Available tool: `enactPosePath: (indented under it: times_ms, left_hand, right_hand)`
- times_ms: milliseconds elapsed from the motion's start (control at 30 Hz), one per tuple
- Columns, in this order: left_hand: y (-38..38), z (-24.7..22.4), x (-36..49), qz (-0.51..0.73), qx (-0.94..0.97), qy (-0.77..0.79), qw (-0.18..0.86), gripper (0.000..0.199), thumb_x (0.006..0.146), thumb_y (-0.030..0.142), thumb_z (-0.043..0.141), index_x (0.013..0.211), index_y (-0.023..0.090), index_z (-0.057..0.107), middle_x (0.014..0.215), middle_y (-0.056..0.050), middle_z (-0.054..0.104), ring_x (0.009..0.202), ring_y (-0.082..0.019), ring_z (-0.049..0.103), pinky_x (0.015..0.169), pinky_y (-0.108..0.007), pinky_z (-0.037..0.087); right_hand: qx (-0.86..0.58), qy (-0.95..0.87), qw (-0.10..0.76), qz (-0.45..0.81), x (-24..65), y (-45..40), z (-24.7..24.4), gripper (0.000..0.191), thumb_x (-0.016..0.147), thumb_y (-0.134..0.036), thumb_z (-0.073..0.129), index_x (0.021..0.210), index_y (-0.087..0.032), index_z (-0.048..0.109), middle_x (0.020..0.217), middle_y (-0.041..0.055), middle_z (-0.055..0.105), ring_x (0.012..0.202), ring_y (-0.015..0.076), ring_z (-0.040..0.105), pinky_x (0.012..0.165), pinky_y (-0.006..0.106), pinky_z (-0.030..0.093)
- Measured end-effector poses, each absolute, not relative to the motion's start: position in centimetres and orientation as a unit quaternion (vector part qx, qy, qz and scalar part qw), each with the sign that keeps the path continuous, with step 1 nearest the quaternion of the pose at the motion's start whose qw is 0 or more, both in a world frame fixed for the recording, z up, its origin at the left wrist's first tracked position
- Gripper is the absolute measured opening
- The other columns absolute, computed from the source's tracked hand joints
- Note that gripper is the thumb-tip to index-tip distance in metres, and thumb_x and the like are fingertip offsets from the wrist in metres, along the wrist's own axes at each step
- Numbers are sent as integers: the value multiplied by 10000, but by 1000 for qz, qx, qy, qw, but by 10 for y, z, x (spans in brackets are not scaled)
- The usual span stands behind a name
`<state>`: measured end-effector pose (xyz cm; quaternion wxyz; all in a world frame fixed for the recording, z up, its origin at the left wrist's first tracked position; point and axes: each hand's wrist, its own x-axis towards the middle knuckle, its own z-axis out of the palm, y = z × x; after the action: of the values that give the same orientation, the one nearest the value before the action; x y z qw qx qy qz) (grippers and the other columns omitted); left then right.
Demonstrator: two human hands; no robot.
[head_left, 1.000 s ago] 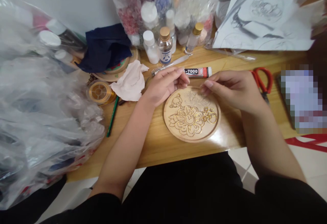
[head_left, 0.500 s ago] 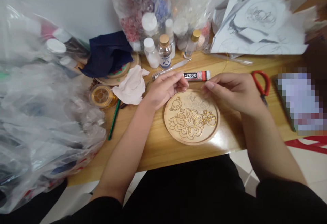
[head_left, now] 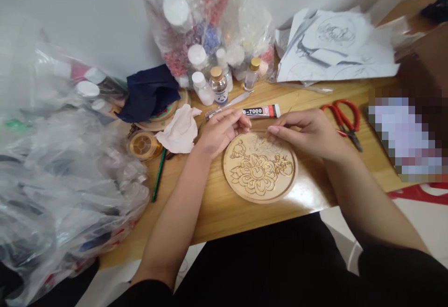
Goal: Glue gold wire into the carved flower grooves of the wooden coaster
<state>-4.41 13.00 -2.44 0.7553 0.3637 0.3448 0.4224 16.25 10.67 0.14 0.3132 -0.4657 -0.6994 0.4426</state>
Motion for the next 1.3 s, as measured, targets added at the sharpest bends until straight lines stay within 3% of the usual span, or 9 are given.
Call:
enactPosePath:
  times_ms: [200,633,1300]
  left_hand:
    - [129,-26,-45,432,363,328,758,356,955,196,555,618,149,658,668,-8,619,646,-74,588,633,-192,475]
    - [130,-27,-45,424,367,334,757,338,949,238,583,630,138,633,677,0,617,659,-72,592,654,-200,472]
    - [130,-28,-46,427,371,319,760,341,969,212,538,651,130,627,681,5,620,646,-62,593,646,-190,475]
  right_hand:
    - [-475,-700,324,423,163,107,0,298,810,-463,713,663,-204,705,595,3,674,535,109,560,502,250,413]
    - [-460,-684,319,468,158,104,-1,260,829,-422,694,738,-182,734,683,29,729,595,119,627,546,245,477]
    - [-439,-722,319,429,162,105,1,331,865,-408,651,622,-185,657,555,-10,623,510,84,530,502,224,412]
